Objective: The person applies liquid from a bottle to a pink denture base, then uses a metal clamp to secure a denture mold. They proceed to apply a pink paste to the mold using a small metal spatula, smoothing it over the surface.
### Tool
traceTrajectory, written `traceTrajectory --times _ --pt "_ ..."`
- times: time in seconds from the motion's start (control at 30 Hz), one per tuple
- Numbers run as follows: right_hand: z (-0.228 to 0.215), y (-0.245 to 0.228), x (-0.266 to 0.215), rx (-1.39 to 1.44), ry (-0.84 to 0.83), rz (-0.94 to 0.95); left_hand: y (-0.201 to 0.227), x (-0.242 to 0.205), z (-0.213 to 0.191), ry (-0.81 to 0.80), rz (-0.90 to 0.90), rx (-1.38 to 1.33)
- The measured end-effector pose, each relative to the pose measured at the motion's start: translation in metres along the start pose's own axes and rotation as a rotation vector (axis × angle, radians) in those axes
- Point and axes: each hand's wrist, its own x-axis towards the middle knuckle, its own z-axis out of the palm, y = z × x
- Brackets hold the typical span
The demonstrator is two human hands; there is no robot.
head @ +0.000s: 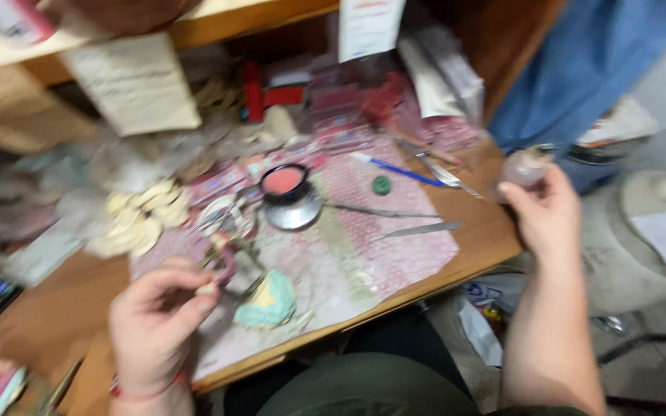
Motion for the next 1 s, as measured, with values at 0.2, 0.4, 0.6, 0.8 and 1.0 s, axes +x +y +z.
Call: traceTrajectory --times 0.2,0.4,0.6,0.8,1.0 --pt "-0.003 0.027 -0.024 -0.114 0.055 -0.252 0.015 0.002 -0.008 -0.135 0.152 0.204" --pt "0.107 -0.087 -0.107 0.087 0.222 -0.402 0.011 0.000 -0.012 -0.405 0.508 0.691" --pt "0.184 -0.138 -0.128 0.101 -0.534 -0.402 0.011 -0.005 -0.007 -0.417 0.431 0.790" --pt "0.211 -0.173 -0.132 0.066 -0.755 -0.517 0.004 -0.005 -0.012 -0.475 0.410 0.863" --pt "0.215 -0.170 -0.135 -0.018 -0.775 -0.575 0.006 -0.005 -0.011 -0.511 0.395 0.890"
